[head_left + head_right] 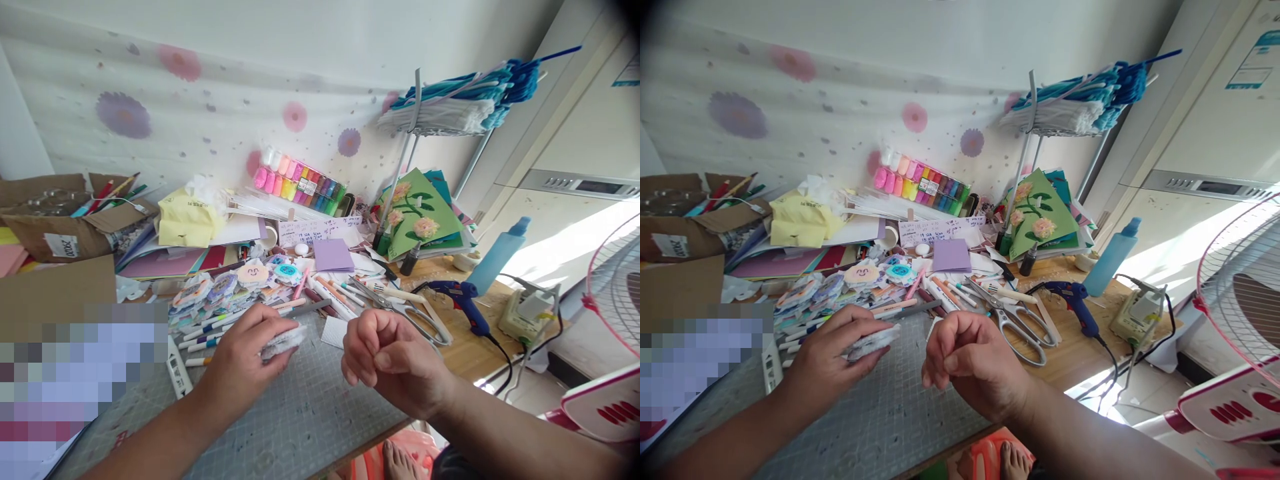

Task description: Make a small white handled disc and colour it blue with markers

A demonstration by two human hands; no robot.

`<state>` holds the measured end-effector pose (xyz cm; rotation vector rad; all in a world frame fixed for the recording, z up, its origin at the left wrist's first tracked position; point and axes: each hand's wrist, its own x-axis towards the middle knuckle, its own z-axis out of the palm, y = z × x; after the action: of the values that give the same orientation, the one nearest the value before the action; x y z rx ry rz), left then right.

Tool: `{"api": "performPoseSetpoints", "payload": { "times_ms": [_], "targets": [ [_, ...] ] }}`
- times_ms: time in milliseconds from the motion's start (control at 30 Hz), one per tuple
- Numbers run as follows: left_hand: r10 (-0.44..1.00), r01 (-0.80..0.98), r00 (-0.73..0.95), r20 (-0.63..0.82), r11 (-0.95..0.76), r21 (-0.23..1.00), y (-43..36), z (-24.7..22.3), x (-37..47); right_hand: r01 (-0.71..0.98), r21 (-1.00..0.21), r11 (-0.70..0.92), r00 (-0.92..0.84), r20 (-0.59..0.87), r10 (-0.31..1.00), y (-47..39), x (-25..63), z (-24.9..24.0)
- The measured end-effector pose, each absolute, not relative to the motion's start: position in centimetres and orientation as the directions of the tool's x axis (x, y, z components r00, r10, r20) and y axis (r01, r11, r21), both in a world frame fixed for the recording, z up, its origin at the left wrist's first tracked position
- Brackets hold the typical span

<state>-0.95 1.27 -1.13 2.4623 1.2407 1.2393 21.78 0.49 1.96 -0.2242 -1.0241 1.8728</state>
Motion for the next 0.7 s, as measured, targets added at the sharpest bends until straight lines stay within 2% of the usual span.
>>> {"api": "performPoseSetpoints", "payload": {
  "times_ms": [700],
  "targets": [
    [0.705, 0.615, 0.335, 0.625, -0.666, 0.422, 1.23, -0.85, -1.01, -0.631, -0.765, -0.130, -0.451, 0.225, 0.864, 0.54, 21.82, 2.46]
  ]
}}
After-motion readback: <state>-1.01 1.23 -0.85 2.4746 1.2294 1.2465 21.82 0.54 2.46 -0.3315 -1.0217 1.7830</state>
